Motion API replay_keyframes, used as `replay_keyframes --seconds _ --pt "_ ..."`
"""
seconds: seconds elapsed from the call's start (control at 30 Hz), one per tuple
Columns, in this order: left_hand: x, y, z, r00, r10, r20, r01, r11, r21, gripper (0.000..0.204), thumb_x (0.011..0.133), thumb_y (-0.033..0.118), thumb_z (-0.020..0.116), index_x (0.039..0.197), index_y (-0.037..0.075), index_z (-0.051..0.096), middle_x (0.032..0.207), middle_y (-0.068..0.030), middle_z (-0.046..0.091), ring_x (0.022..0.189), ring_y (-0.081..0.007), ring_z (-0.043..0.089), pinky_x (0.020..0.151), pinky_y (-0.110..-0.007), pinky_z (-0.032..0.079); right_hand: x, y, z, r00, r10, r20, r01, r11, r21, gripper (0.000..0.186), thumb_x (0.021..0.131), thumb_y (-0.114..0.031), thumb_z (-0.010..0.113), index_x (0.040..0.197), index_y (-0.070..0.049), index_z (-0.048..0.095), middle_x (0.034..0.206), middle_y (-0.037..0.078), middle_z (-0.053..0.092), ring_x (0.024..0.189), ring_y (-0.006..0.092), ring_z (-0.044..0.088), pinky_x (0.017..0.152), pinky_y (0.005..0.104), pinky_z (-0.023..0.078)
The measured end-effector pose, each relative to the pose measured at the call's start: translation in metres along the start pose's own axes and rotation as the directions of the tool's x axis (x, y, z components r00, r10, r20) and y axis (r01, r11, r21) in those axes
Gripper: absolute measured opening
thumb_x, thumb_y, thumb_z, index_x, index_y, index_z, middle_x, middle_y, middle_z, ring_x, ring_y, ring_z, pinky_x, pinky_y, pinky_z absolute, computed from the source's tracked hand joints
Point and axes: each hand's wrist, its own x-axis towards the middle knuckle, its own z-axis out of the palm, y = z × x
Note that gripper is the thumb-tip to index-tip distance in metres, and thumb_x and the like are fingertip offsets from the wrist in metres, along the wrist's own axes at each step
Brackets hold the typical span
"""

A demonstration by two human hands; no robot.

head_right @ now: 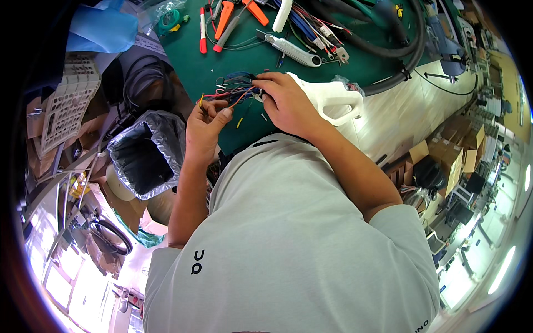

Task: The person manipulates multiple colored electrical wires within a white plastic housing, using wire cutters to trim the wire ends and stripping insulation to prepare the connections.

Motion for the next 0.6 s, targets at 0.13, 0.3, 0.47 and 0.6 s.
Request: replay_keyframes --seconds 0.13,0.3,0.47,0.6 --pt "-0.005 0.012 0.005 1.0 -0.01 0.001 0.01 1.0 0.023 0.03 0.087 0.0 0.06 0.115 -0.003 0.05 0.109 -0.0146 0.059 0.089 -0.0144 0.062 0.077 -0.024 0.05 0.002 0.001 0.004 0.999 0.02 -0.032 -0.02 1.0 -0.008 0.03 0.083 -0.002 0.056 0.112 0.0 0.062 0.118 0.017 0.057 0.112 0.0347 0.052 0.096 0.0391 0.043" --pt "-0.01 0.009 0.003 0.997 -0.06 -0.045 0.061 0.998 0.029 0.029 0.092 0.003 0.053 0.118 -0.008 0.047 0.106 -0.0175 0.063 0.091 -0.0168 0.065 0.078 -0.026 0.052 -0.001 0.002 0.004 0.999 0.035 -0.012 -0.035 0.999 -0.022 0.03 0.086 -0.004 0.055 0.115 -0.001 0.061 0.121 0.016 0.057 0.114 0.0322 0.052 0.095 0.037 0.045" --pt "-0.012 0.009 0.001 0.988 -0.109 -0.106 0.119 0.989 0.089 0.024 0.097 0.01 0.052 0.112 -0.009 0.05 0.096 -0.0178 0.068 0.082 -0.0176 0.067 0.076 -0.027 0.054 -0.003 0.0 0.003 0.999 0.051 -0.006 -0.051 0.999 -0.016 0.03 0.087 -0.004 0.055 0.116 -0.001 0.061 0.122 0.015 0.056 0.113 0.031 0.052 0.095 0.0361 0.046" --pt "-0.013 0.012 0.006 0.984 -0.099 -0.146 0.105 0.994 0.033 0.021 0.096 0.01 0.054 0.107 -0.007 0.053 0.094 -0.0168 0.068 0.08 -0.0173 0.067 0.075 -0.028 0.054 -0.005 -0.001 0.005 0.999 0.045 -0.029 -0.045 0.999 0.005 0.029 0.084 -0.004 0.056 0.113 -0.001 0.062 0.119 0.016 0.057 0.112 0.0328 0.053 0.096 0.0376 0.044"
